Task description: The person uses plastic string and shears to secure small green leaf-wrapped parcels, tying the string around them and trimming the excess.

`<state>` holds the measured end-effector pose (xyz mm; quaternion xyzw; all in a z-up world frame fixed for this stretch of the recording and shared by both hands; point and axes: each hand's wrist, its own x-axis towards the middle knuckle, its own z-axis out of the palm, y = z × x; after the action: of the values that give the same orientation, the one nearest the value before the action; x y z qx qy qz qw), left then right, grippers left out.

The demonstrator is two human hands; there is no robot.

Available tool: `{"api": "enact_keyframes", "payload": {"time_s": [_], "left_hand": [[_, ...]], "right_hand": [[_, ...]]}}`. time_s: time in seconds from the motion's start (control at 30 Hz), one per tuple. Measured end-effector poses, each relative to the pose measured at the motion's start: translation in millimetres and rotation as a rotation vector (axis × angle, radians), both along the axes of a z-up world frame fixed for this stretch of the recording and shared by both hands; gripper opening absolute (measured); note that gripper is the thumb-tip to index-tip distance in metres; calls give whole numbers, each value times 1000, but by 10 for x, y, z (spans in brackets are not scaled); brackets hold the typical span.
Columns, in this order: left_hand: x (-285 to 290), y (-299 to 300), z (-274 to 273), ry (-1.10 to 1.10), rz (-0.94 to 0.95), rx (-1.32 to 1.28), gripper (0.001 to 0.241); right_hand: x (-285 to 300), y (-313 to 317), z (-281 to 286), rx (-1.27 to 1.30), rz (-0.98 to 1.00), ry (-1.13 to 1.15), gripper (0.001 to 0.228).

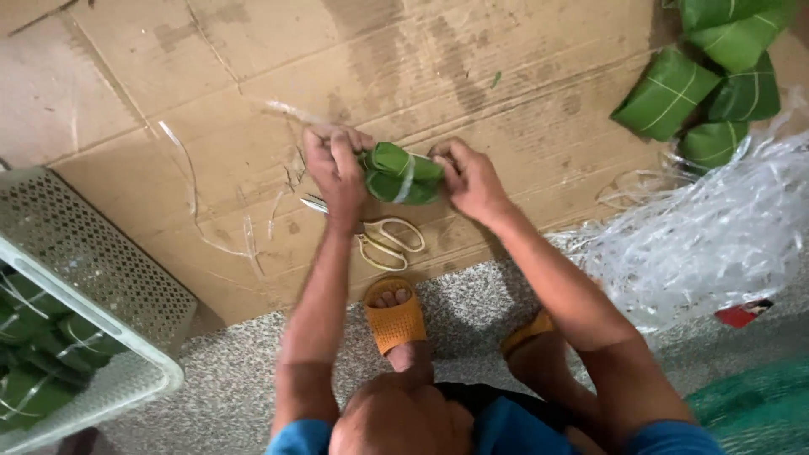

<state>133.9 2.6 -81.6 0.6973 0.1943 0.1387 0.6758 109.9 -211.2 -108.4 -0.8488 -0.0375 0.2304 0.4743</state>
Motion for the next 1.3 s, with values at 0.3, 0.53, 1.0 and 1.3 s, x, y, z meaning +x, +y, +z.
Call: {"api": "enact_keyframes", "payload": {"time_s": [0.3, 0.53, 1.0, 1.3], "left_hand": [[58, -98, -143, 72, 154, -36, 19], [-71, -88, -326, 191, 147, -143, 10], [-903, 26, 49, -101, -259, 176, 10], [-837, -72, 209, -29, -457, 709, 7]], "right_hand": [[-605, 64, -333, -175, 80, -176, 19], [-264, 174, 426, -150, 16, -85, 36], [-363, 333, 615, -413, 64, 26, 56], [-395, 230, 788, -182, 26, 223, 48]]}}
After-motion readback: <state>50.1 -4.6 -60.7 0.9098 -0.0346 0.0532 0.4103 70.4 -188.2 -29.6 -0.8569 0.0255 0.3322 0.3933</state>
